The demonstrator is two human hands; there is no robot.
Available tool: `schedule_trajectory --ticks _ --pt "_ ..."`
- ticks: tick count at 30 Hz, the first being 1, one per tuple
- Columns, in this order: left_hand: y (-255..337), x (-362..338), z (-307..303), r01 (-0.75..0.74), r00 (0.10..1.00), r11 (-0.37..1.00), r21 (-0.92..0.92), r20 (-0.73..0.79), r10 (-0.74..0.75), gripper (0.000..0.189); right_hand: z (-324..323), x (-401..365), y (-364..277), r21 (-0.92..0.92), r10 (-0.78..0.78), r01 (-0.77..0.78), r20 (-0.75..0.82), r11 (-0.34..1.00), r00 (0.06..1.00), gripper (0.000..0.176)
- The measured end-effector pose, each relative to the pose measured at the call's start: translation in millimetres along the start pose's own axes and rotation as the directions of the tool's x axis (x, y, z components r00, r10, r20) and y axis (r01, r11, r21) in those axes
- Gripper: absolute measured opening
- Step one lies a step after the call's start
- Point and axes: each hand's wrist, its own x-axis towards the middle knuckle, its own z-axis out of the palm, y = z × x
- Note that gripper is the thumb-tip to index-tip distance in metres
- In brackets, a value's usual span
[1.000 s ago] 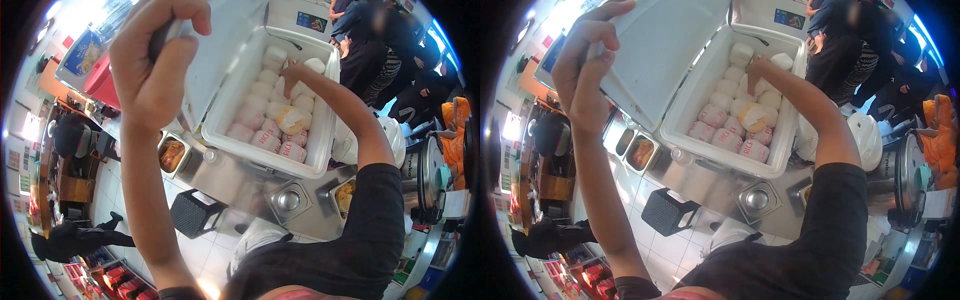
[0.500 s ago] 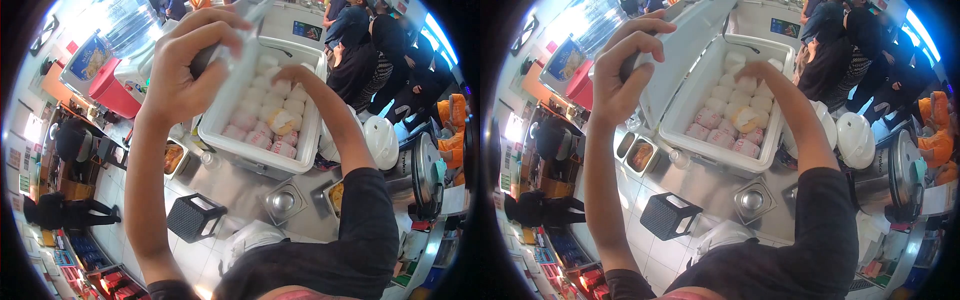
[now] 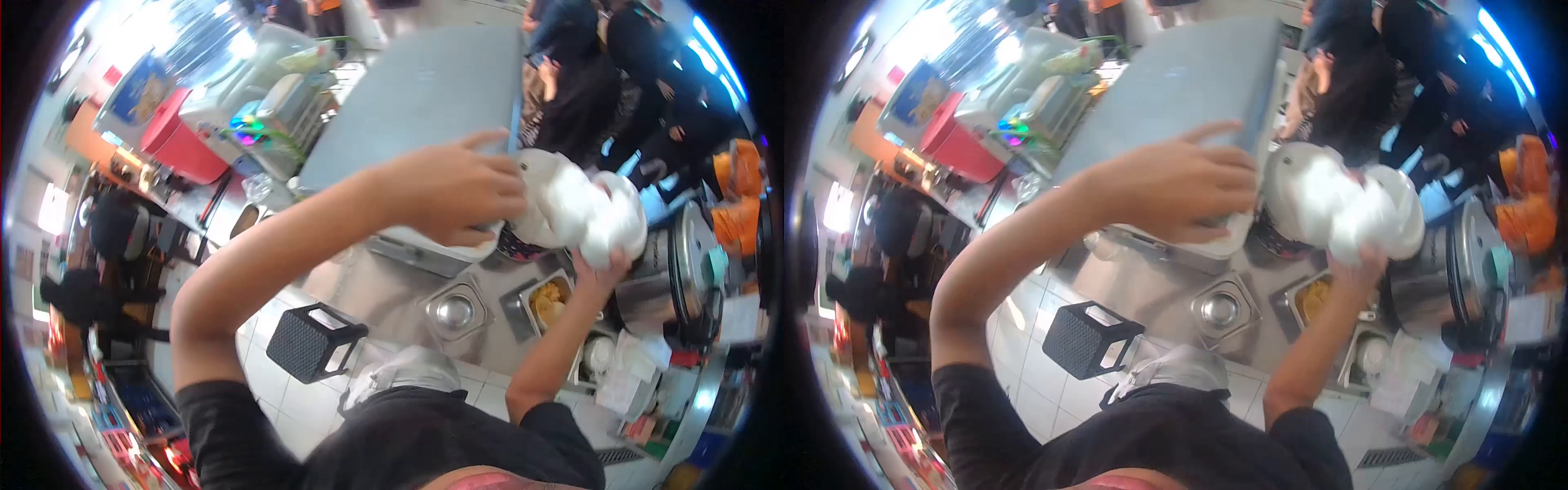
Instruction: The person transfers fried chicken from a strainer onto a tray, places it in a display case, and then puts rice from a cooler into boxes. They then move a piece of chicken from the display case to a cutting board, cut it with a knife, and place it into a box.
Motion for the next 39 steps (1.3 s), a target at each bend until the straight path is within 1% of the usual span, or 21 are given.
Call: schedule_trajectory --ticks 5,7,9,10,11,12,13,15,16,18,19,21,25,26,27,28,30,32,35,37,39 --pt "9.6 -3.9 61.6 -0.093 0.995 0.995 0.038 0.051 0.091 0.029 12.8 -72.8 2.4 -0.017 0.106 -0.106 0.019 0.994 0.994 0.095" --pt "18.6 -3.1 76.6 -0.090 0.973 0.961 0.261 0.229 0.029 0.027 30.0 -84.4 32.5 0.018 0.231 -0.234 0.107 0.972 0.967 0.094" --pt "28.2 -18.5 91.1 -0.076 0.996 0.905 0.419 0.077 0.047 0.028 56.8 -106.9 65.4 0.022 0.362 -0.374 0.198 0.927 0.911 0.094" --pt "48.9 -40.1 76.4 0.089 0.996 0.952 0.294 -0.041 -0.081 0.030 70.8 -118.7 81.6 0.019 0.427 -0.445 0.247 0.895 0.870 0.094" --pt "80.7 -74.6 66.7 0.283 0.913 0.956 -0.076 -0.284 -0.293 0.033 84.6 -135.0 95.2 0.011 0.488 -0.514 0.296 0.858 0.821 0.093" --pt "125.3 -110.3 65.2 0.316 0.732 0.832 -0.455 -0.441 -0.519 0.036 97.2 -152.5 107.2 -0.006 0.540 -0.574 0.349 0.819 0.766 0.093" --pt "166.9 -144.5 70.7 0.192 0.496 0.625 -0.757 -0.475 -0.727 0.040 110.3 -170.7 118.8 -0.017 0.586 -0.636 0.408 0.771 0.700 0.093" --pt "238.5 -222.8 126.1 0.126 0.160 0.167 -0.978 -0.146 -0.976 0.063 141.0 -209.4 142.5 -0.063 0.663 -0.745 0.509 0.664 0.548 0.092" --pt "280.3 -259.7 148.2 0.076 0.095 -0.013 -0.997 0.020 -0.995 0.075 162.3 -227.2 155.3 -0.105 0.703 -0.801 0.556 0.589 0.444 0.092" --pt "384.2 -295.2 148.9 -0.360 0.020 -0.395 -0.845 0.416 -0.909 0.076 202.3 -273.8 184.1 -0.222 0.768 -0.893 0.613 0.391 0.184 0.092" --pt "425.9 -313.3 170.9 -0.470 0.040 -0.257 -0.844 0.271 -0.962 0.078 222.9 -305.3 200.3 -0.294 0.788 -0.909 0.612 0.296 0.059 0.092" --pt "497.4 -346.0 192.4 -0.663 -0.100 0.061 -0.746 0.008 -0.995 0.079 267.6 -366.2 235.6 -0.473 0.839 -0.876 0.511 0.094 -0.186 0.091" --pt "647.5 -430.5 186.7 -0.652 -0.440 0.350 -0.673 -0.040 -0.897 0.083 374.4 -516.1 303.4 -0.669 0.684 -0.741 0.515 -0.055 -0.516 0.084" --pt "670.5 -461.9 217.7 -0.250 -0.559 0.384 -0.889 -0.192 -0.807 0.084 393.4 -547.6 322.3 -0.720 0.650 -0.685 0.467 -0.114 -0.599 0.083" --pt "698.3 -478.8 224.4 -0.157 -0.604 0.398 -0.904 -0.231 -0.762 0.086 408.4 -575.9 337.1 -0.762 0.633 -0.618 0.385 -0.192 -0.671 0.083" --pt "726.2 -495.7 230.3 -0.062 -0.647 0.402 -0.914 -0.270 -0.713 0.087 443.7 -601.6 337.4 -0.829 0.559 -0.533 0.366 -0.168 -0.744 0.078" --pt "792.8 -514.8 180.5 -0.510 -0.669 0.524 -0.682 -0.068 -0.740 0.090 518.9 -650.1 331.1 -0.940 0.495 -0.328 0.328 0.090 -0.805 0.080" --pt "840.7 -540.5 144.5 -0.187 -0.808 0.442 -0.877 -0.118 -0.577 0.083 566.0 -697.5 350.4 -0.877 0.478 -0.169 0.396 0.449 -0.784 0.081" --pt "899.8 -592.0 123.0 -0.285 -0.875 0.639 -0.714 -0.079 -0.478 0.084 634.5 -771.8 366.3 -0.796 0.482 -0.152 0.493 0.586 -0.725 0.077" --pt "936.3 -640.5 128.9 -0.424 -0.851 0.810 -0.405 -0.127 -0.509 0.089 687.2 -823.5 370.7 -0.715 0.383 -0.154 0.529 0.682 -0.757 0.071" --pt "977.3 -702.5 109.5 -0.360 -0.867 0.746 -0.561 -0.094 -0.489 0.095 730.6 -877.4 394.1 -0.523 0.213 -0.142 0.558 0.840 -0.802 0.069"
